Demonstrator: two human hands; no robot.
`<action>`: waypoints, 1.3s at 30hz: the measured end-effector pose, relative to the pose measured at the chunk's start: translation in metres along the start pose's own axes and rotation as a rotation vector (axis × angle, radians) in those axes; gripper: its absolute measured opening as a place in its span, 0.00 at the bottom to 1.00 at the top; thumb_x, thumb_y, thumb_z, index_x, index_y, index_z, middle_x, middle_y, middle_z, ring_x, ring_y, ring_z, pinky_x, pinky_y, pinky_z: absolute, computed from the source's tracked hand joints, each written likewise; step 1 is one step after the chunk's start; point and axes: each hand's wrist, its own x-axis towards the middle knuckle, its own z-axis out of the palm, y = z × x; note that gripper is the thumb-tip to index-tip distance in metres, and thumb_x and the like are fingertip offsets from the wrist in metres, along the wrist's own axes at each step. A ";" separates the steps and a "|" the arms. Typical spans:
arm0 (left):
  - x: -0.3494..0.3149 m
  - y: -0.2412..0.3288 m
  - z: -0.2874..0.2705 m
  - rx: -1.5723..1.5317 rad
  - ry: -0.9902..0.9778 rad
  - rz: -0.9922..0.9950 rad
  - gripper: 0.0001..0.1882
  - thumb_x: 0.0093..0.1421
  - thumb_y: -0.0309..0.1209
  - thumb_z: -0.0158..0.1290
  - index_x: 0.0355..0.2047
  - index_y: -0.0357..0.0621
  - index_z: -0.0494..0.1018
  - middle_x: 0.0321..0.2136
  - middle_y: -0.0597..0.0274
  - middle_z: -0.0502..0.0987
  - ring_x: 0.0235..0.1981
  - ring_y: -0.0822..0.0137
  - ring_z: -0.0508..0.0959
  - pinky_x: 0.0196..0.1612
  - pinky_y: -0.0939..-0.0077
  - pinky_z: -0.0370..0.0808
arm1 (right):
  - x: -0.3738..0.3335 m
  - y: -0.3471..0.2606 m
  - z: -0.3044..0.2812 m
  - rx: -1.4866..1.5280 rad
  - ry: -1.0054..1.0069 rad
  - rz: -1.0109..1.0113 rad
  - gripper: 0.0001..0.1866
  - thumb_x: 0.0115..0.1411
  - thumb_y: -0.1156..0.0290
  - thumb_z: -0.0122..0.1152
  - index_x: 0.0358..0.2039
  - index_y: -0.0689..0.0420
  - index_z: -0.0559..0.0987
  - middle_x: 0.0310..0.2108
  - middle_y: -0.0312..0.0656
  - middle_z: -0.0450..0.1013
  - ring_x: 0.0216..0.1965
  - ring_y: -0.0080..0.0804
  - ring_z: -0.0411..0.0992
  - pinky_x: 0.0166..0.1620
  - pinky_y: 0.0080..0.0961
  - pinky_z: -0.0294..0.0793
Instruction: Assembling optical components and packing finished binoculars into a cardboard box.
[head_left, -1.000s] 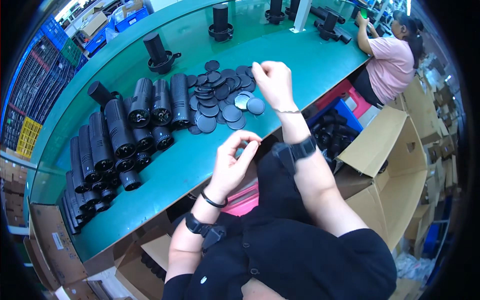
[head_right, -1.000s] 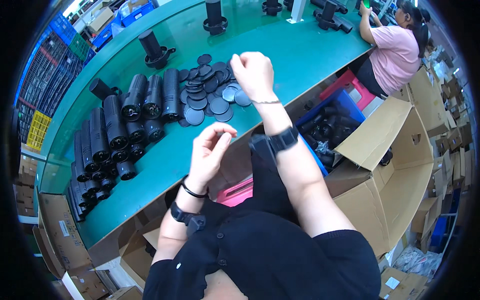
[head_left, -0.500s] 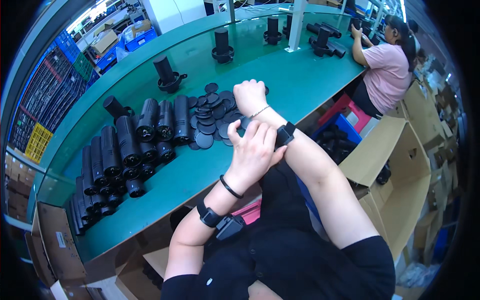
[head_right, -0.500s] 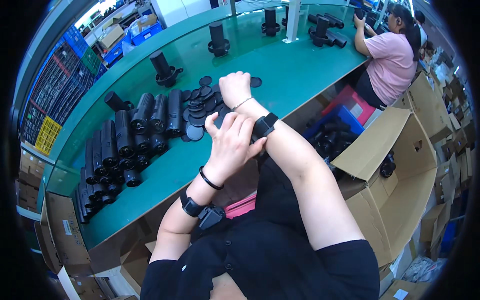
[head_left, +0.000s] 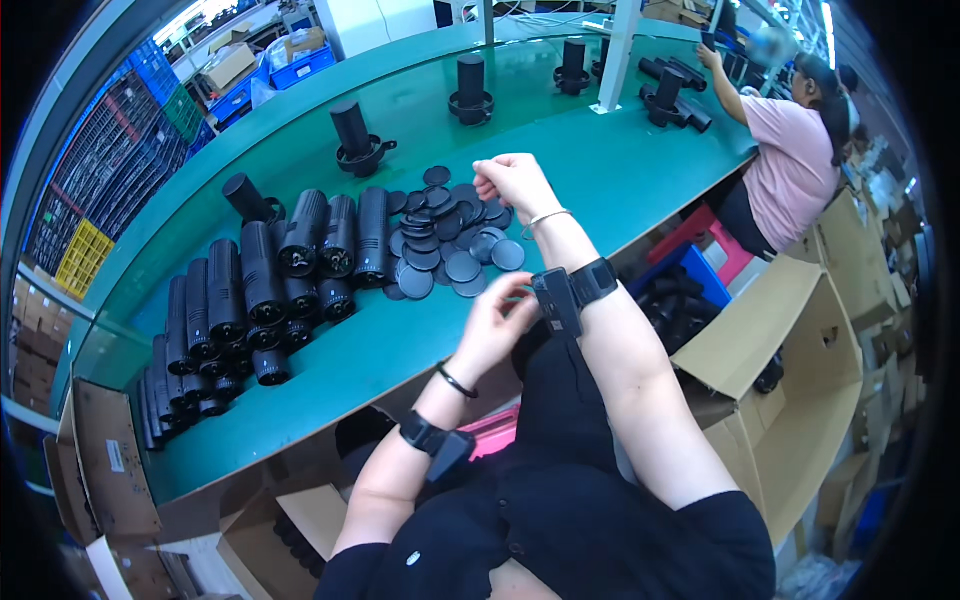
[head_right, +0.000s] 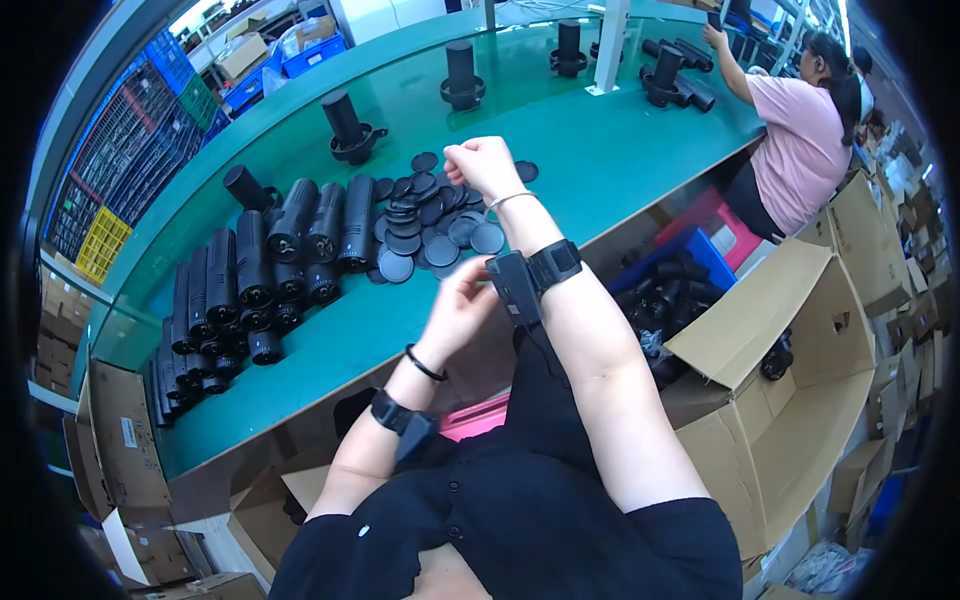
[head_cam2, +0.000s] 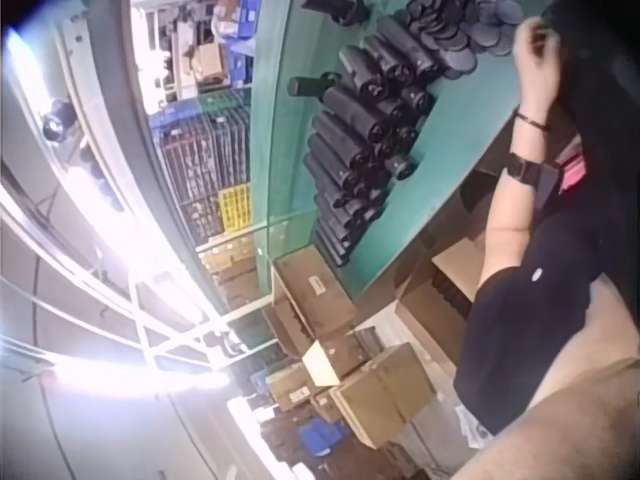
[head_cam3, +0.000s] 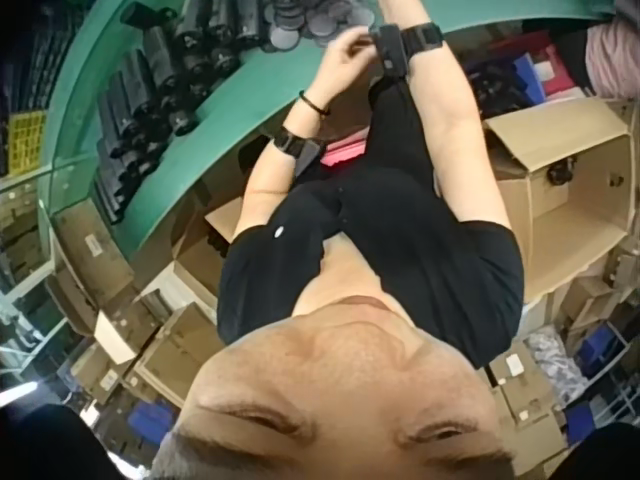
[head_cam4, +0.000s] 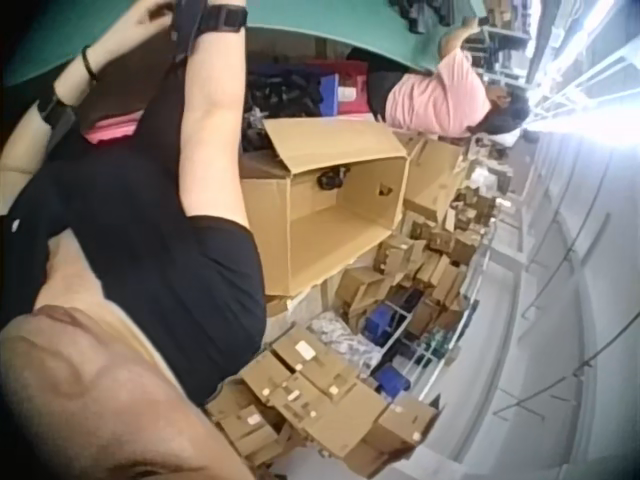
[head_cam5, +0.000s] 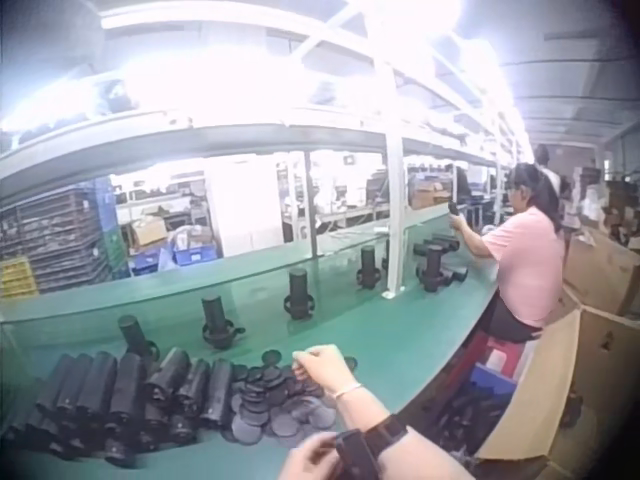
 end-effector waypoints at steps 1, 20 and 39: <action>-0.001 0.000 0.010 0.004 -0.057 0.082 0.15 0.57 0.21 0.54 0.46 0.38 0.72 0.40 0.62 0.76 0.39 0.71 0.75 0.43 0.79 0.72 | 0.000 0.002 0.003 0.001 0.003 0.004 0.13 0.56 0.61 0.62 0.22 0.57 0.79 0.20 0.36 0.76 0.21 0.22 0.74 0.21 0.16 0.64; -0.005 0.003 -0.019 0.492 0.304 0.248 0.09 0.52 0.19 0.57 0.36 0.37 0.76 0.30 0.57 0.79 0.33 0.66 0.79 0.40 0.74 0.75 | -0.003 0.029 0.020 -0.872 0.244 -0.230 0.11 0.50 0.62 0.61 0.23 0.58 0.79 0.23 0.49 0.76 0.26 0.43 0.77 0.30 0.34 0.76; 0.007 0.076 0.031 0.921 0.120 0.488 0.15 0.48 0.35 0.60 0.34 0.41 0.73 0.28 0.60 0.74 0.36 0.62 0.74 0.52 0.54 0.56 | -0.013 0.042 0.022 -1.697 0.069 -0.320 0.07 0.54 0.66 0.58 0.25 0.45 0.84 0.27 0.34 0.80 0.34 0.33 0.79 0.29 0.33 0.72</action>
